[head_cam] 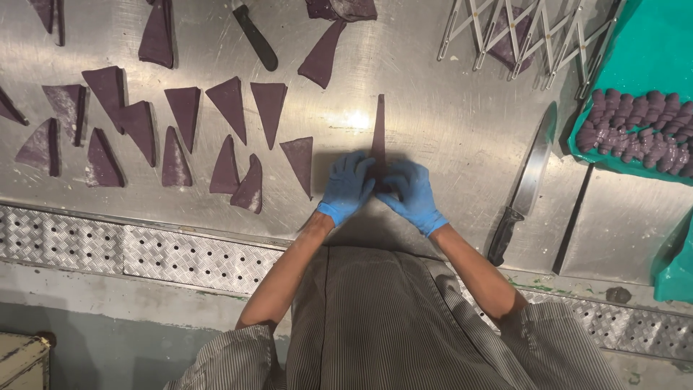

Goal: Rolling purple dough triangles into small crescent shapes on a stainless steel table.

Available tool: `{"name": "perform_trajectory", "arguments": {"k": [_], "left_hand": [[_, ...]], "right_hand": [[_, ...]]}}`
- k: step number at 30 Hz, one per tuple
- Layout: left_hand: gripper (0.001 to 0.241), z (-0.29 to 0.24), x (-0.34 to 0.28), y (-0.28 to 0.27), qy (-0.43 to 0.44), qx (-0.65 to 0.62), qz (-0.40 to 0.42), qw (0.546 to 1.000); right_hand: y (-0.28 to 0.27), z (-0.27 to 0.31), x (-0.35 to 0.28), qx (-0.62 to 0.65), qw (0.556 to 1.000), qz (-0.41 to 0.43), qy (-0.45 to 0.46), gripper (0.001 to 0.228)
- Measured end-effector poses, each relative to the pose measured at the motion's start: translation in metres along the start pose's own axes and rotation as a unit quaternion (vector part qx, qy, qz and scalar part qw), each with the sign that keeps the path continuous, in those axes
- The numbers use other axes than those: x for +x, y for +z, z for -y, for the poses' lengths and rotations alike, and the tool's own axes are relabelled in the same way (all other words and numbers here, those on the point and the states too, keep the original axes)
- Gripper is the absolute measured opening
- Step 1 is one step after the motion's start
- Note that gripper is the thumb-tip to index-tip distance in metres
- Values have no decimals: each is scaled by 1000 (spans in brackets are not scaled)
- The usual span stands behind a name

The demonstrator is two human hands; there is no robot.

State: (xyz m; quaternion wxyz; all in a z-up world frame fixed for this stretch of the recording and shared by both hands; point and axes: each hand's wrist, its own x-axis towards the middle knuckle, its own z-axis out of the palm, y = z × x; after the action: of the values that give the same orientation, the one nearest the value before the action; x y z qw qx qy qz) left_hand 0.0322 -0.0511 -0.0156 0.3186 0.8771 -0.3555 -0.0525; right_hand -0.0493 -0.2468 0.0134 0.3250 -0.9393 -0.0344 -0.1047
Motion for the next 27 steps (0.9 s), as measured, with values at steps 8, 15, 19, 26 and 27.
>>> {"name": "perform_trajectory", "arguments": {"k": [8, 15, 19, 26, 27], "left_hand": [[24, 11, -16, 11, 121, 24, -49, 991], [24, 17, -13, 10, 130, 59, -54, 988], [28, 13, -11, 8, 129, 42, -66, 989], [30, 17, -6, 4, 122, 66, -68, 988], [30, 16, -4, 2, 122, 66, -68, 988]], "right_hand": [[1, -12, 0, -72, 988, 29, -133, 20], [-2, -12, 6, -75, 987, 45, -133, 30], [-1, -14, 8, -79, 988, 37, -131, 30], [5, -21, 9, -80, 989, 49, -112, 35], [5, -21, 11, -79, 989, 49, -113, 35]]}}
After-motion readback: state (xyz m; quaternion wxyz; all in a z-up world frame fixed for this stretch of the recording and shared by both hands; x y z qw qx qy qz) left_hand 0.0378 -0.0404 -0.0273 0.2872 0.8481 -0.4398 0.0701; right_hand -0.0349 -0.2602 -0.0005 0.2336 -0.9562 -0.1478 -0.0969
